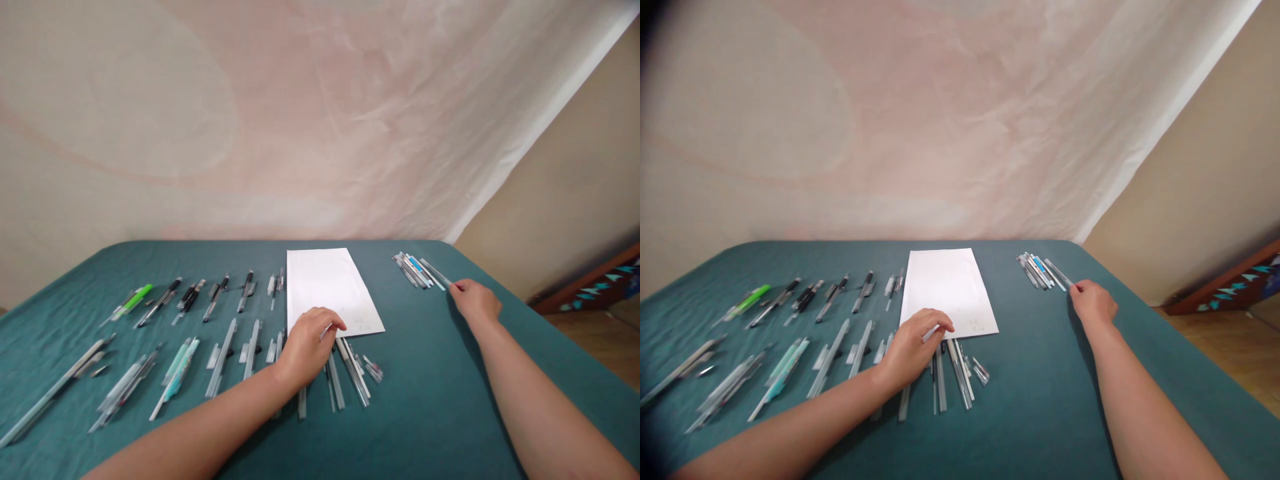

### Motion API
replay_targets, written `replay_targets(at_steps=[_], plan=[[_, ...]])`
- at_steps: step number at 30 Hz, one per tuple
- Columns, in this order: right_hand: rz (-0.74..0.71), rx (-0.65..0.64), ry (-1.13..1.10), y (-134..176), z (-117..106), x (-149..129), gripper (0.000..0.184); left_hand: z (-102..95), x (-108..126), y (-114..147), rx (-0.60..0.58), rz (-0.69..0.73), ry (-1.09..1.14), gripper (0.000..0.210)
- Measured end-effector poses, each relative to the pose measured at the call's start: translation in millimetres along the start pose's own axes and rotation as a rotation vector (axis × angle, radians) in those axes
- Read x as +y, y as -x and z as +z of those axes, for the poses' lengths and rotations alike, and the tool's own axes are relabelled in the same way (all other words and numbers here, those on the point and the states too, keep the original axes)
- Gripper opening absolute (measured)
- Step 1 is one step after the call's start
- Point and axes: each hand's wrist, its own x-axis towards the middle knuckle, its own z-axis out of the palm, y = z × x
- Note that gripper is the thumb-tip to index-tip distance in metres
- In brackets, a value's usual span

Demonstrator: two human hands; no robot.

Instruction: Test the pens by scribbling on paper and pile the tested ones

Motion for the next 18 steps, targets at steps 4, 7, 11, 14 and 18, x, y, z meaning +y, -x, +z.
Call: replay_targets(at_steps=[4,7,11,14,18], plan=[[-0.024,-0.007,0.008,2.5,-0.2,-2.2,0.035,-0.9,0.2,0.5,-0.008,0.001,-0.014,0.024],[-0.048,0.019,0.003,8.2,-8.0,-9.3,0.039,-0.3,-0.5,1.1,-0.005,0.006,-0.033,0.024],[-0.126,0.030,-0.037,19.0,-27.9,-33.2,0.036,1.5,-3.3,1.3,0.000,0.012,-0.070,0.023],[-0.285,-0.090,-0.147,41.8,-49.8,-63.1,0.029,1.6,-5.7,1.6,0.007,0.011,-0.102,0.025],[-0.658,-0.409,-0.420,102.4,-76.8,-103.5,0.021,-0.2,-4.0,3.1,-0.064,0.097,-0.152,0.032]])
